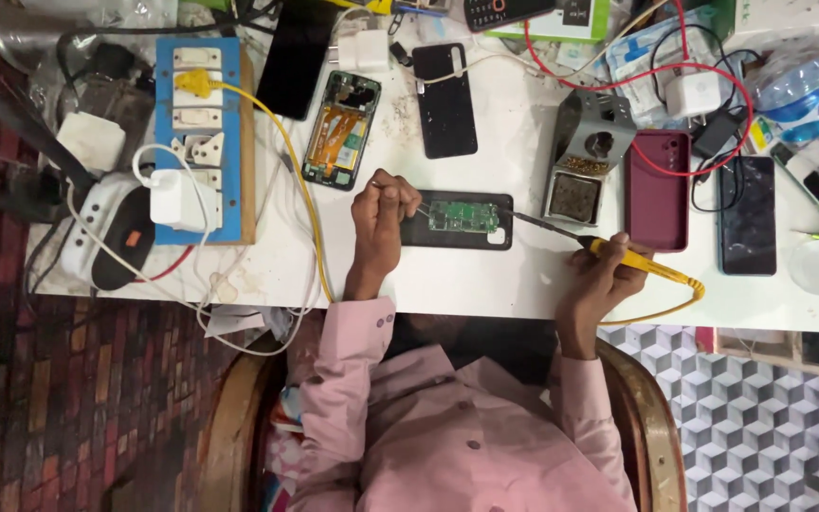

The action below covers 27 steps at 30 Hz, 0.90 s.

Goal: The person uses a soldering iron and tweezers to work on a smartphone motherboard placed on a workbench. They repeatedly apply heat to small areas of the circuit board while manipulating components with tweezers.

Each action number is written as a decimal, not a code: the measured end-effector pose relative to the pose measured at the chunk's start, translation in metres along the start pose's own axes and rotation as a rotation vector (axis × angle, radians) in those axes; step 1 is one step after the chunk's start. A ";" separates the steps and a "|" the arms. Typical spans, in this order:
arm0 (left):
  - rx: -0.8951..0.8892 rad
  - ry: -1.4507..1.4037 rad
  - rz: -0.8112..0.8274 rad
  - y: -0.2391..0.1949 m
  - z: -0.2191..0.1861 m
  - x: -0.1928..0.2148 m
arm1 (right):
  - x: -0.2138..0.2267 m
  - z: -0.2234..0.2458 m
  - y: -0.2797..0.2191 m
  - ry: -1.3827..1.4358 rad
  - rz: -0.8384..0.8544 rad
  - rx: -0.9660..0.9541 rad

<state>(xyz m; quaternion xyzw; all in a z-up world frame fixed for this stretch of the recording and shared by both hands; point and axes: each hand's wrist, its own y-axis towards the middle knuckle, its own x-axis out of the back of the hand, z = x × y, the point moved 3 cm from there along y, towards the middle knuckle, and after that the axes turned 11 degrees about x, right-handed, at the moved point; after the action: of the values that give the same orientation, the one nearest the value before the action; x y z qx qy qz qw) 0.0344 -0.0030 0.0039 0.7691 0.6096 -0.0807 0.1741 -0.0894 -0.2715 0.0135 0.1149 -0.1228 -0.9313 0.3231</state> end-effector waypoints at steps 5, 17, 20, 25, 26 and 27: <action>0.021 -0.002 -0.016 0.004 -0.002 0.000 | -0.005 0.003 0.005 -0.069 0.023 -0.018; 0.056 0.056 -0.062 0.002 0.001 0.004 | -0.008 0.009 0.002 -0.021 0.033 -0.002; 0.036 0.039 -0.065 0.003 0.000 0.002 | -0.007 0.010 0.003 -0.001 0.030 0.012; 0.055 0.047 -0.071 0.001 0.002 0.003 | -0.008 0.009 0.002 -0.019 0.045 -0.003; 0.055 0.046 -0.075 0.002 0.004 0.004 | -0.010 0.008 0.003 -0.011 0.058 -0.003; 0.053 0.022 -0.065 0.001 0.006 0.004 | -0.010 0.007 0.004 -0.037 0.045 -0.003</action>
<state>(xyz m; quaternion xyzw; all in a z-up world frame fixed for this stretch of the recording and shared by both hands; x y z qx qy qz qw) 0.0373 -0.0022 -0.0025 0.7540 0.6340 -0.0938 0.1441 -0.0816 -0.2676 0.0228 0.0941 -0.1298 -0.9260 0.3419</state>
